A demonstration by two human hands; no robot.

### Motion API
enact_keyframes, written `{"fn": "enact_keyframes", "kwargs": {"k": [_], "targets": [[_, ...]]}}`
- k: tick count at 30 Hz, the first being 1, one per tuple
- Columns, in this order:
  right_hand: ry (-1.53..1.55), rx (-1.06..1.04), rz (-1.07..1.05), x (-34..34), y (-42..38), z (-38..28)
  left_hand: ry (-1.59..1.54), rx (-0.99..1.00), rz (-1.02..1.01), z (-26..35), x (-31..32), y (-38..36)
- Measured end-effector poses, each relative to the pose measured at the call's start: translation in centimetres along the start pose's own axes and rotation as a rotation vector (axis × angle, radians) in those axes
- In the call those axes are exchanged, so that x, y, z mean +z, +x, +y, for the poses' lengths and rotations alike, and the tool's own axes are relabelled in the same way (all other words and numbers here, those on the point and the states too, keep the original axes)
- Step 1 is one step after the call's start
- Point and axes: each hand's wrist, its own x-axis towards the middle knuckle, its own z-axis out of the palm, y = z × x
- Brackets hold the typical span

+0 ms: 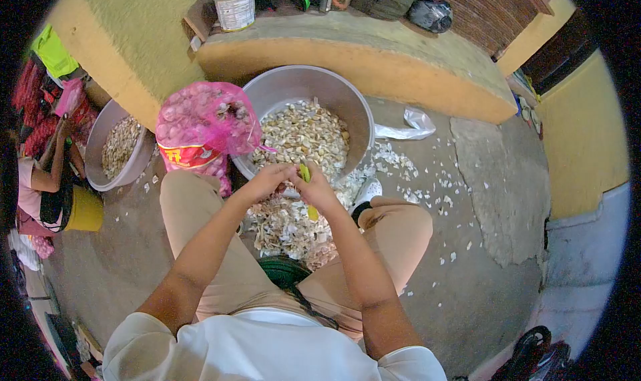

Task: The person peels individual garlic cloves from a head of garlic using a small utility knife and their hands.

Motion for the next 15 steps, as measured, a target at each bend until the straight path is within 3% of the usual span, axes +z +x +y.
{"fn": "enact_keyframes", "kwargs": {"k": [3, 9, 12, 15], "targets": [[0.111, 0.017, -0.073, 0.0, 0.3, 0.8, 0.023, 0.011, -0.03, 0.0, -0.5, 0.0], [0.172, -0.017, -0.057, -0.2, 0.5, 0.9, -0.252, -0.057, -0.067, -0.5, -0.2, 0.4], [0.198, -0.004, -0.045, -0.2, 0.6, 1.2, -0.177, -0.096, -0.039, -0.7, 0.0, 0.7], [0.202, -0.026, -0.02, 0.0, 0.7, 1.3, -0.315, -0.02, -0.089, 0.1, 0.2, 0.1]]}}
